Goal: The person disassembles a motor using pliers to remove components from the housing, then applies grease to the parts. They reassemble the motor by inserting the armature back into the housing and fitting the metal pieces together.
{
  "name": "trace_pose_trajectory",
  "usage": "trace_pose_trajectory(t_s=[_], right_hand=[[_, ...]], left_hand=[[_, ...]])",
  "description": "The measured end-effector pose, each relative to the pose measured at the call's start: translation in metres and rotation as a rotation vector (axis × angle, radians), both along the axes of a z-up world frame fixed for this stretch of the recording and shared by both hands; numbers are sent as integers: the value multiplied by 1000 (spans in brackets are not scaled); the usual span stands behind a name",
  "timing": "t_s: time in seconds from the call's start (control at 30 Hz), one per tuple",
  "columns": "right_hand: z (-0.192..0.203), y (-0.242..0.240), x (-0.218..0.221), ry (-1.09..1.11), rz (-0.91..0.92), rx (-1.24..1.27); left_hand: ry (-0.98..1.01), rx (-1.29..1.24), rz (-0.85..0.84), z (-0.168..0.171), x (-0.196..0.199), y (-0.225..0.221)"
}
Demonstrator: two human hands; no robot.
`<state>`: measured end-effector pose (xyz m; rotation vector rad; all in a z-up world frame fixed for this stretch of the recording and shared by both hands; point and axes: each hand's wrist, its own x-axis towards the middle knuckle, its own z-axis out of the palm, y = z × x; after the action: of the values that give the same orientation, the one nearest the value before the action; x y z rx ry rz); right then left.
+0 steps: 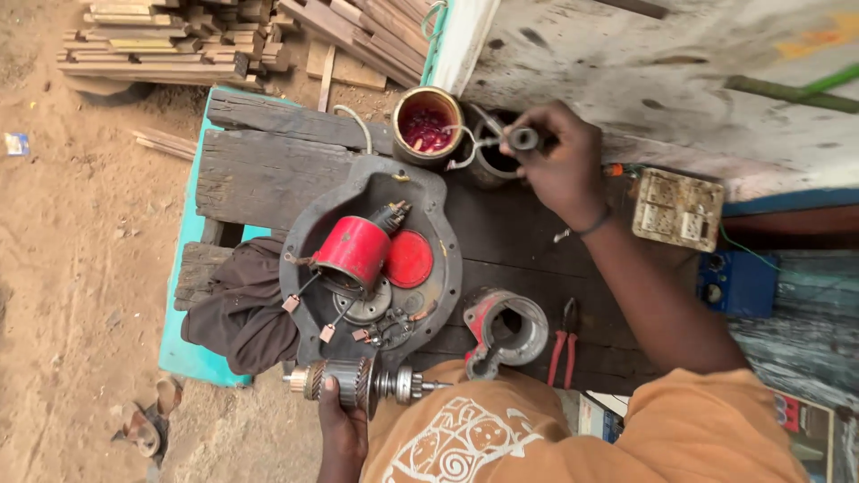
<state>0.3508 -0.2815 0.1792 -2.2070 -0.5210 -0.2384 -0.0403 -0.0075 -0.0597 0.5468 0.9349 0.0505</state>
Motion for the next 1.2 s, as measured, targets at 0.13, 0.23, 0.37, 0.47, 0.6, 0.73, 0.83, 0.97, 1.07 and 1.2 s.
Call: trace_pose_trajectory(t_s=[0.13, 0.23, 0.37, 0.47, 0.6, 0.73, 0.83, 0.97, 1.07, 1.2], right_hand=[[14, -25, -55, 344, -93, 532], [22, -47, -110, 358, -176, 709], [23, -77, -181, 391, -236, 850], [30, -95, -231, 451, -305, 979], [43, -108, -283, 446, -297, 1033], [53, -99, -329, 445, -281, 1030], [64, -83, -352, 333, -290, 802], [73, -53, -367, 374, -388, 682], [78, -35, -374, 430, -341, 668], [98, -22, -374, 413, -282, 576]], left_hand=[[-45, 8, 1, -3, 7, 1], [-9, 22, -15, 12, 17, 3], [-15, 30, -73, 25, 21, 4], [-99, 57, -123, 31, 22, 3], [-334, 186, -228, 62, 39, 0], [-522, 266, -227, 103, 53, 6], [-523, 229, -211, 108, 65, 15], [-617, 258, -271, 132, 76, 19], [-652, 224, -351, 160, 84, 13], [-735, 158, -403, 189, 85, -5]])
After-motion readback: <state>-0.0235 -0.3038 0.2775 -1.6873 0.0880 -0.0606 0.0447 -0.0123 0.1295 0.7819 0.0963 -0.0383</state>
